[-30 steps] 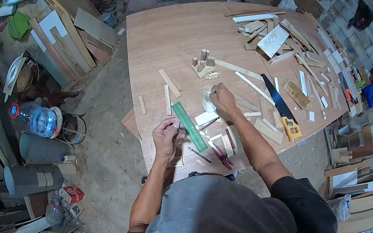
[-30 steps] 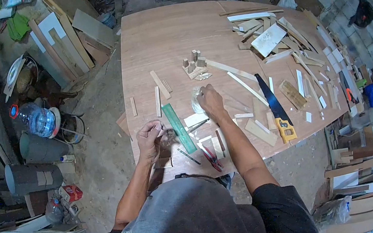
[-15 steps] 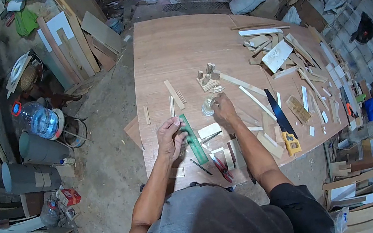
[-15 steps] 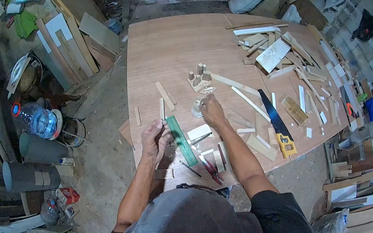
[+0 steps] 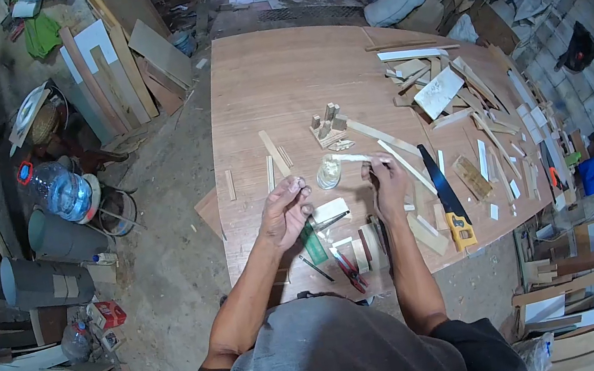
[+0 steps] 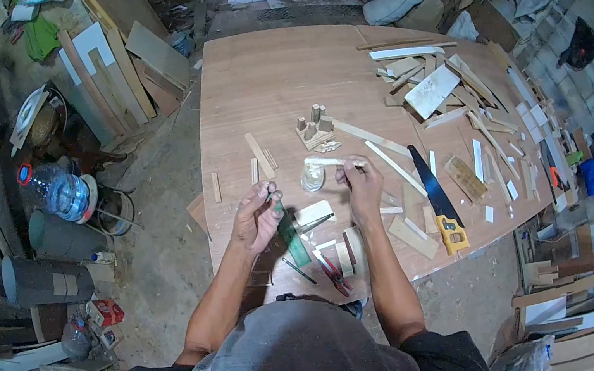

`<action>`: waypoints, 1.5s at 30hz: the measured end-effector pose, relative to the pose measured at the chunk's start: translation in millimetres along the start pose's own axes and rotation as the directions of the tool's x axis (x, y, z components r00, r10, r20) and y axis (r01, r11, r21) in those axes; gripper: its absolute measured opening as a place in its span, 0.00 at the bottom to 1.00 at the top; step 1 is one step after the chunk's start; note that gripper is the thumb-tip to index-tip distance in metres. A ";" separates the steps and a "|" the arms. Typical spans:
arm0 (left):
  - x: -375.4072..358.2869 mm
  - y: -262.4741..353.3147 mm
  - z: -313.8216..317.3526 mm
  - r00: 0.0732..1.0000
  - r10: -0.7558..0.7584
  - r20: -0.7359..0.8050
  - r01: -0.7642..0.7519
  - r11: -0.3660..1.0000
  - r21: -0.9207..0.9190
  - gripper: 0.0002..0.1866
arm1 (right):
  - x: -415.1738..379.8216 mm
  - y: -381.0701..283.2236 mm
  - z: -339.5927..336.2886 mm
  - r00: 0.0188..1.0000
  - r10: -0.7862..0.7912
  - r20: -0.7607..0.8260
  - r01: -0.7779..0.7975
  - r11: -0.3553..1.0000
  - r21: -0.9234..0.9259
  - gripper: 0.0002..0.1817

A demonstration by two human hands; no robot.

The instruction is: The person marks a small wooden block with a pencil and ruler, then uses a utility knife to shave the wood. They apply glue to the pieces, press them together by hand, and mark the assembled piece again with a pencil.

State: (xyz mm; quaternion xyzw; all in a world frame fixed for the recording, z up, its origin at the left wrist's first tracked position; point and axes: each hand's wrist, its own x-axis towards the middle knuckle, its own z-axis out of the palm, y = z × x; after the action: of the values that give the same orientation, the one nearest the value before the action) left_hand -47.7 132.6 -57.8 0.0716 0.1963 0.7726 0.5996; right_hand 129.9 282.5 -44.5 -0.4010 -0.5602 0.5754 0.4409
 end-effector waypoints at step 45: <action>-44.3 10.0 65.4 0.999 0.011 0.031 -0.009 0.999 -0.045 0.13 | -96.0 -82.3 24.5 0.573 -0.733 0.365 0.803 0.591 -0.075 0.20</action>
State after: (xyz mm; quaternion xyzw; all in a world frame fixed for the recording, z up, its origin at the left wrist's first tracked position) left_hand -22.0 102.5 11.3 0.0712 0.1694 0.7786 0.6000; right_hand 139.1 182.2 35.8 -0.0734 -0.8009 0.3076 0.5084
